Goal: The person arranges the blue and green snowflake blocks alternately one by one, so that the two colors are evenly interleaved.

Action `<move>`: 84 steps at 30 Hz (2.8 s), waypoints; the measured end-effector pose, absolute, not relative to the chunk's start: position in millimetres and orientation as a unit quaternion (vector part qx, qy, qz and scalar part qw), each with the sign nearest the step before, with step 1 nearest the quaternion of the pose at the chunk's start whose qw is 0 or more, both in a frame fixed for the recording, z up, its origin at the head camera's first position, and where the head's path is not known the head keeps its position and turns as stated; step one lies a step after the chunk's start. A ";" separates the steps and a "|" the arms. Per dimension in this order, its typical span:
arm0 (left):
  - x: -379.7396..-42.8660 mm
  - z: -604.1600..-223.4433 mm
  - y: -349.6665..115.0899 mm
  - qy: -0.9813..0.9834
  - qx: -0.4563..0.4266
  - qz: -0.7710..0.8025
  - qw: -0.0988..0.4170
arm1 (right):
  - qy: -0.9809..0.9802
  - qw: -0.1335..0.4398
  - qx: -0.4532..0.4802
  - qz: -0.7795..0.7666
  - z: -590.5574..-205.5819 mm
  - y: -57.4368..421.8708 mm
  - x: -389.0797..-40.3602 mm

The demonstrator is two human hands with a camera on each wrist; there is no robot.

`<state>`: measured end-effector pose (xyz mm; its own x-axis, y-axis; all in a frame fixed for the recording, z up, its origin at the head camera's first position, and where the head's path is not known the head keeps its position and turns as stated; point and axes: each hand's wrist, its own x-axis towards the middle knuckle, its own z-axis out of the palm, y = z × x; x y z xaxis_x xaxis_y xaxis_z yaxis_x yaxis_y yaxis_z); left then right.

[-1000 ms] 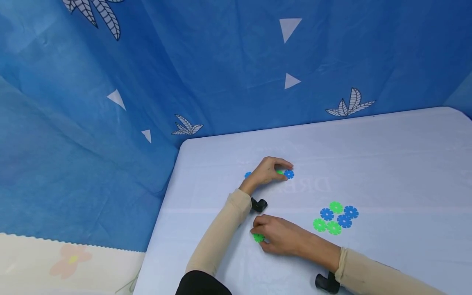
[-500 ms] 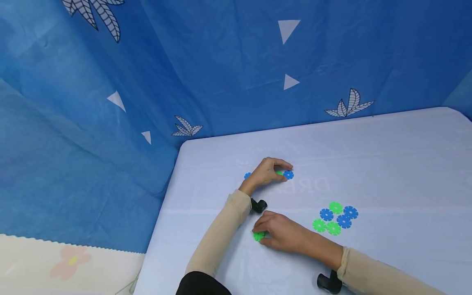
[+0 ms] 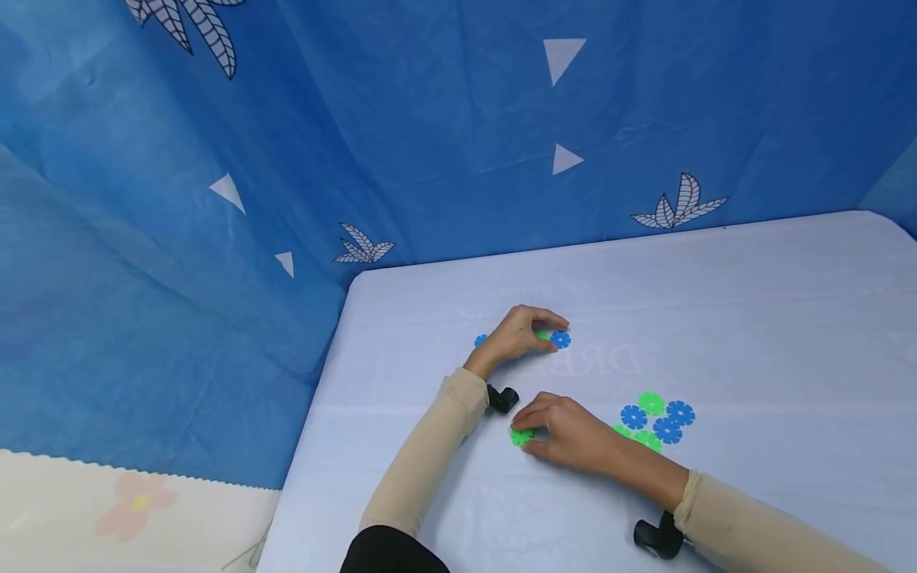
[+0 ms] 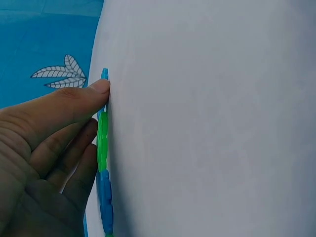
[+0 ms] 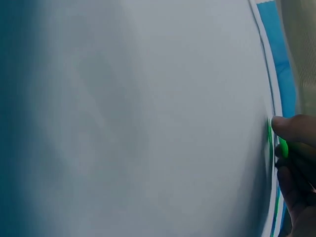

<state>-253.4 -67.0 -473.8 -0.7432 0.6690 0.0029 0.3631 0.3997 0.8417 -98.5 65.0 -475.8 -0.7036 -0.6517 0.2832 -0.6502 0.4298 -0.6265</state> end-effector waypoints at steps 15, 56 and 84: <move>-253.7 -472.0 -65.4 0.826 0.306 0.441 0.171 | 0.889 -0.035 -0.239 -0.388 -474.7 101.9 -126.1; -253.2 -467.5 -62.8 0.828 0.281 0.451 0.181 | 0.927 -0.046 -0.095 -0.361 -465.6 138.6 -179.4; -253.1 -470.4 -62.8 0.820 0.282 0.461 0.187 | 0.934 -0.034 -0.106 -0.340 -465.4 135.7 -179.5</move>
